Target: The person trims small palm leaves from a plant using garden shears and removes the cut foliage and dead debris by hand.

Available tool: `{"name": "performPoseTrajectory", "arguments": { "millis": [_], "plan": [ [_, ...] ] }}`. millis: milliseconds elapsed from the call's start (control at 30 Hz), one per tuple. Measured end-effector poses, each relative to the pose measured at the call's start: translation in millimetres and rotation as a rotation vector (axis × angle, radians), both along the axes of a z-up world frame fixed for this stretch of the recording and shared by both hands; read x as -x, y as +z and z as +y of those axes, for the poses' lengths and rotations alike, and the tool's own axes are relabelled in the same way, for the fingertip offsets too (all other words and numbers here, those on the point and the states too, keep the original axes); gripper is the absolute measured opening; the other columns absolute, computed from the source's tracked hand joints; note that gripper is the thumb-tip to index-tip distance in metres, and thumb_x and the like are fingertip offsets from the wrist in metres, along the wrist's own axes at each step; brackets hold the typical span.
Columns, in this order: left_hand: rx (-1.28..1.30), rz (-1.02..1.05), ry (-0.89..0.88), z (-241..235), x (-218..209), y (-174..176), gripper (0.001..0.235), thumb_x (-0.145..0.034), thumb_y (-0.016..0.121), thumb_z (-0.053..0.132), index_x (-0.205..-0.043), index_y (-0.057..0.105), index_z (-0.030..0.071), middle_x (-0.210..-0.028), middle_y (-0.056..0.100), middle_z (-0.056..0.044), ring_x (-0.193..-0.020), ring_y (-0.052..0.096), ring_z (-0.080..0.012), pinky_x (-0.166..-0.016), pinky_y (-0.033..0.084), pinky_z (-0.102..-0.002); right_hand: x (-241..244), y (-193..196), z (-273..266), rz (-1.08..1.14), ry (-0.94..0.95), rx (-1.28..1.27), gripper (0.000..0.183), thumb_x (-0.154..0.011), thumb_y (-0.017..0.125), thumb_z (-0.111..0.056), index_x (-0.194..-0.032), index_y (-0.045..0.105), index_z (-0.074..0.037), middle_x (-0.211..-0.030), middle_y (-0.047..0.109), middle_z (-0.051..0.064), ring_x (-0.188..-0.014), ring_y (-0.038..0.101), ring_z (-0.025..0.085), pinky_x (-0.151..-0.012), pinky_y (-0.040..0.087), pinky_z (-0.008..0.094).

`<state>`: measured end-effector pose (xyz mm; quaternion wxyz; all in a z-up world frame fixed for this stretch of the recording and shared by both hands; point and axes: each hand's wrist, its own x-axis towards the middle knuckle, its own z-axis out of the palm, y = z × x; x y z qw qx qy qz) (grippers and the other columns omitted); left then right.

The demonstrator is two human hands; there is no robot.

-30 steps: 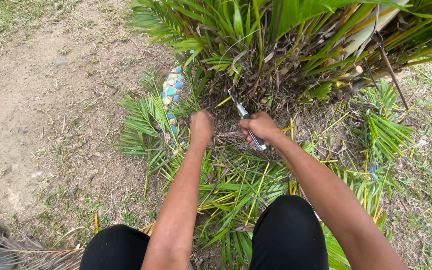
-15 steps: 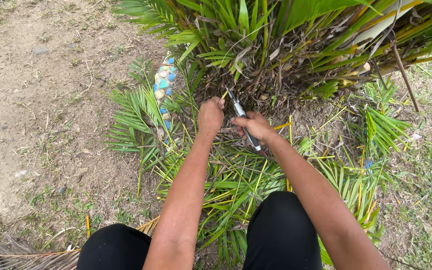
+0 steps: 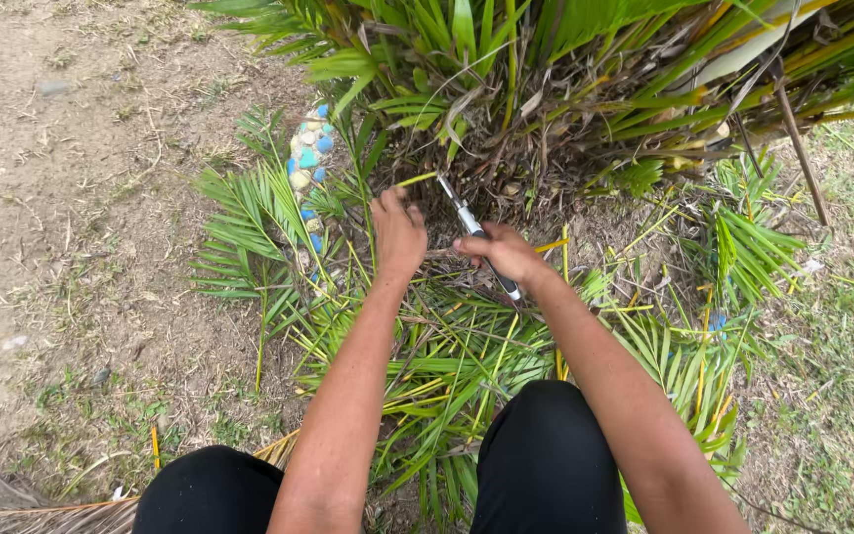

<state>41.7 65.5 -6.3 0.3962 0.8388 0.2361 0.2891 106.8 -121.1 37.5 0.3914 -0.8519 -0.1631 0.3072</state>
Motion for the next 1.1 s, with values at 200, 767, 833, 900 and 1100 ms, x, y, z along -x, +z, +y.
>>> {"name": "performPoseTrajectory", "arguments": {
  "millis": [200,767,833,900,1100],
  "plan": [
    [-0.211,-0.095,0.071,-19,-12,32,0.029,-0.097,0.058,0.02,-0.116,0.062,-0.002,-0.114,0.062,-0.024,-0.106,0.055,-0.0443,-0.089,0.043,-0.056,15,-1,-12,-0.071,-0.001,-0.032,0.054,-0.078,0.074,-0.051,-0.104,0.069,-0.005,-0.077,0.068,0.005,-0.073,0.065,0.017,-0.072,0.049,0.032],
    [0.259,0.124,-0.056,-13,-32,31,0.037,-0.105,0.052,0.035,-0.106,0.067,0.001,-0.076,0.077,-0.014,-0.08,0.074,-0.0338,-0.078,0.054,-0.047,25,6,-13,0.108,-0.052,-0.108,0.046,-0.082,0.076,-0.045,-0.091,0.066,-0.001,-0.071,0.066,0.006,-0.058,0.065,0.014,-0.057,0.052,0.031],
    [0.439,0.201,-0.134,-5,-37,28,0.031,-0.101,0.055,0.027,-0.106,0.071,0.0,-0.079,0.077,-0.01,-0.072,0.075,-0.0255,-0.072,0.059,-0.04,22,8,-15,0.068,-0.036,-0.095,0.049,-0.08,0.077,-0.047,-0.092,0.067,-0.001,-0.072,0.067,0.005,-0.06,0.066,0.014,-0.059,0.053,0.031],
    [0.345,0.168,-0.131,0,-39,25,0.027,-0.099,0.057,0.021,-0.103,0.073,0.0,-0.079,0.077,-0.01,-0.072,0.075,-0.0202,-0.073,0.059,-0.037,19,10,-14,0.03,-0.02,-0.084,0.051,-0.078,0.077,-0.048,-0.094,0.067,-0.001,-0.073,0.067,0.005,-0.062,0.067,0.014,-0.062,0.054,0.031],
    [0.543,0.251,-0.1,0,-37,46,0.026,-0.1,0.057,0.024,-0.104,0.069,0.001,-0.08,0.077,-0.012,-0.07,0.072,-0.0242,-0.069,0.055,-0.042,7,17,-9,-0.079,0.024,0.135,0.056,-0.077,0.077,-0.054,-0.094,0.07,-0.002,-0.069,0.068,0.009,-0.065,0.067,0.018,-0.067,0.051,0.035]
  ]
}}
